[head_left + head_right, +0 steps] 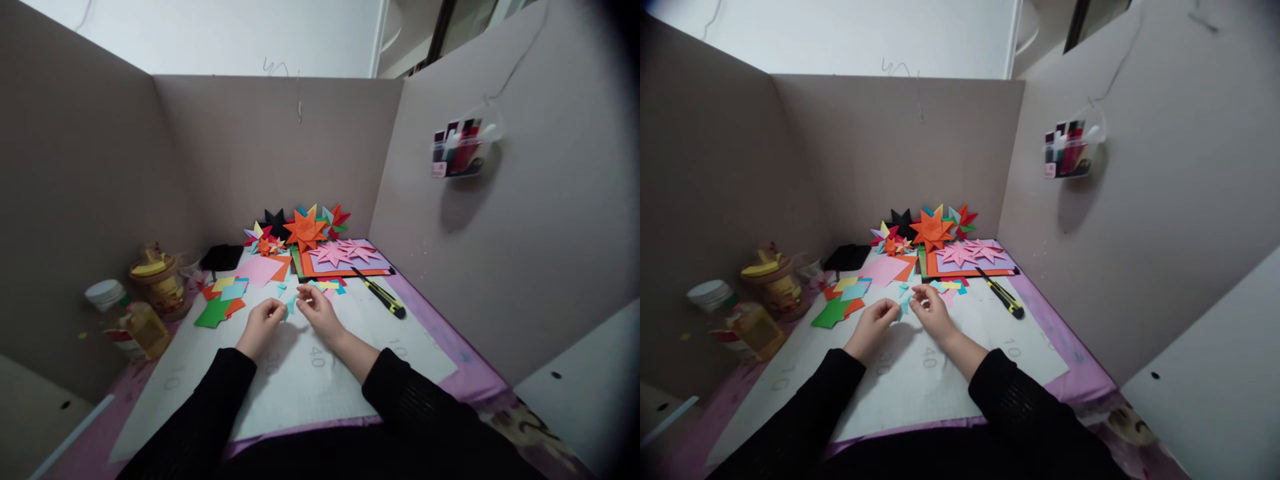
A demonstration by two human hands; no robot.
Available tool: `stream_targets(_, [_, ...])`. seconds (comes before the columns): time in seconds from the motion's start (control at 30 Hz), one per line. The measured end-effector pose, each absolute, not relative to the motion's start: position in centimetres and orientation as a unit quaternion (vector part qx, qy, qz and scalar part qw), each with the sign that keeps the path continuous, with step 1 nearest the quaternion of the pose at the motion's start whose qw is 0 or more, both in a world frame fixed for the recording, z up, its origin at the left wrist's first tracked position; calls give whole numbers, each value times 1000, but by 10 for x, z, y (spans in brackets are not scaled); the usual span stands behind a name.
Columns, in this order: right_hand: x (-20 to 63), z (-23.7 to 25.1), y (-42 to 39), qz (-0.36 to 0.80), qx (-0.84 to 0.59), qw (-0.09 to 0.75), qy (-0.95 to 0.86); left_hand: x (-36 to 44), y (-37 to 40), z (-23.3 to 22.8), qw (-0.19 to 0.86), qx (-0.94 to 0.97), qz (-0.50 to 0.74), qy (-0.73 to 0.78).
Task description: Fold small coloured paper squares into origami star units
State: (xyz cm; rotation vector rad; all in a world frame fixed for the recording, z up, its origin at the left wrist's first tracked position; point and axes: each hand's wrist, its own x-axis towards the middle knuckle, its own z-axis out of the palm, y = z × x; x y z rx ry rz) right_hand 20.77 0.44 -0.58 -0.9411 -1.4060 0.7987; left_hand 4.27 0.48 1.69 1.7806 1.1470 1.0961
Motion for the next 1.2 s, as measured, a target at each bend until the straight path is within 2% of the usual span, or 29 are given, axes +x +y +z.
stream_targets(0.2, [207,-2,0,263,-436,495,-704,49,1,11,313,760,371,431])
stream_targets(0.5, [204,-4,1,216,-429,461,-746,46,6,9,218,791,368,437])
stream_targets(0.77, [218,-11,16,223,-452,474,-722,38,10,17,237,778,378,442])
stream_targets(0.9, [219,-7,16,240,-468,510,-681,37,8,18,304,752,369,454])
stream_targets(1.2, [204,-6,7,327,-452,474,-681,43,5,14,304,747,404,432])
